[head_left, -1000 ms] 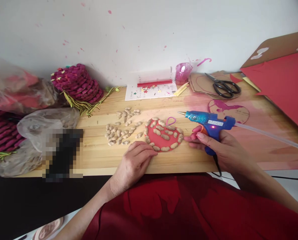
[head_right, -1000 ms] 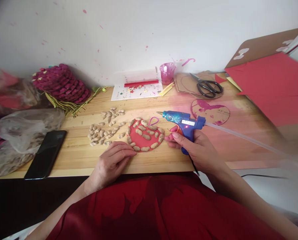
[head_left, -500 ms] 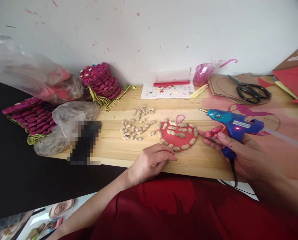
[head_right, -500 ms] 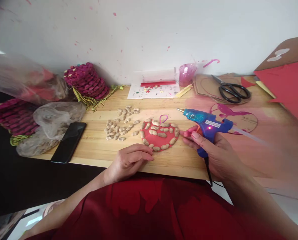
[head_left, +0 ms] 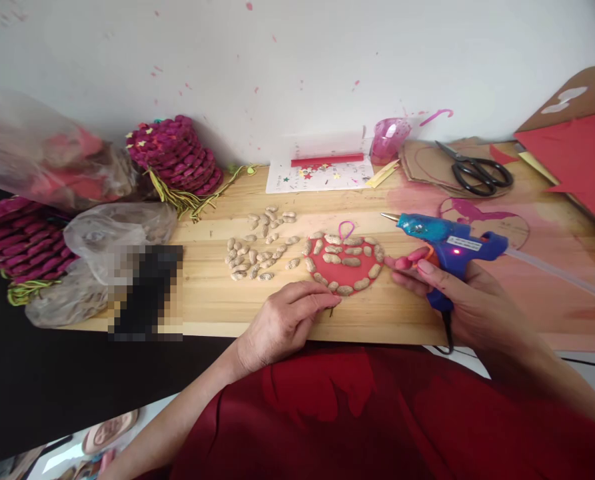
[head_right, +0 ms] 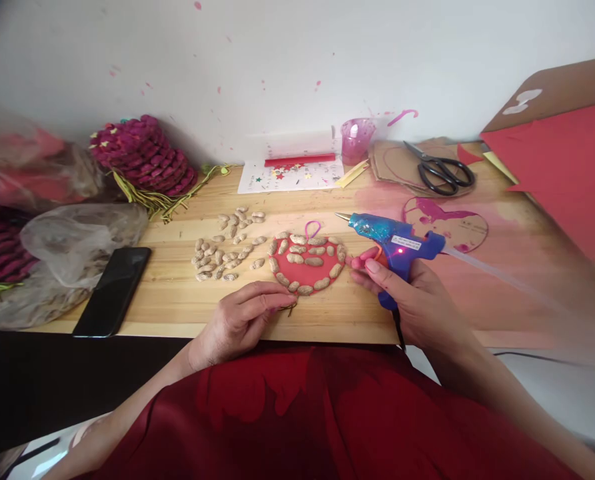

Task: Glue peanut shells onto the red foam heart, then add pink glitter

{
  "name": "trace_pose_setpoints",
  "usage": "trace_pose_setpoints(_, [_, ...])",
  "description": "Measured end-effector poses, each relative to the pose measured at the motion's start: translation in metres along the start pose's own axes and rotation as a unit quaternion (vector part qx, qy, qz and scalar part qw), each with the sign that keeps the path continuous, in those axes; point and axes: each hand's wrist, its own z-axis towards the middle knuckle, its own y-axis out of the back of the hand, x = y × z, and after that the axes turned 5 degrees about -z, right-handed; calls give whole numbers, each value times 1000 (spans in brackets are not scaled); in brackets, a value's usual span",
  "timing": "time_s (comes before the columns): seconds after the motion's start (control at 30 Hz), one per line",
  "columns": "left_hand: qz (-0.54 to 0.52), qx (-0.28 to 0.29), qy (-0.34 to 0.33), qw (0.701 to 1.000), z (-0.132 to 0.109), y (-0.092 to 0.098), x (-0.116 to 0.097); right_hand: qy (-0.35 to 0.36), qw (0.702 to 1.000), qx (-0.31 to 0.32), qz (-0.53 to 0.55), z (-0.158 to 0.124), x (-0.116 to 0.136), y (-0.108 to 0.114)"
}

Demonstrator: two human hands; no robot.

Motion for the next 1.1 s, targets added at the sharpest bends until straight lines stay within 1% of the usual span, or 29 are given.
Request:
trace_pose_setpoints(0.07, [-7,12,0,1000,0,0,1,5,1000,-8,19,2,1,-2])
trace_pose_setpoints(0.13, [1,9,-8,1000,1,1,2,11,999,-13,30,4,1,-3])
trace_pose_setpoints(0.2, [30,-5,-12,999,1,1,2,23,999,-16,32,6,1,-4])
trace_pose_setpoints(0.3, [81,-6,14,997,1,1,0,35,999,-17,23,7,-1,-4])
trace_pose_setpoints(0.37, [97,6,31,995,2,1,-2,33,999,-14,11,6,-2,-4])
trace_pose_setpoints(0.43, [101,27,29,994,3,1,-3,31,1000,-7,0,5,-3,-4])
trace_pose_setpoints(0.57, [79,75,2,994,6,0,-2,32,999,-10,7,3,-3,-5])
trace_pose_setpoints(0.67, [58,90,-15,994,10,-1,0,27,999,-26,34,5,-1,-5])
trace_pose_setpoints(0.8, [37,112,-29,993,18,-4,0,23,997,-25,65,9,2,-4])
trace_pose_setpoints(1.0, [-12,113,-63,992,24,-6,2,19,995,-14,93,12,1,-3])
trace_pose_setpoints(1.03, [-16,104,-64,992,23,-6,2,14,995,-13,94,12,0,-3])
trace_pose_setpoints(1.1, [-11,67,-58,996,21,-5,2,7,995,-17,95,12,-2,-3])
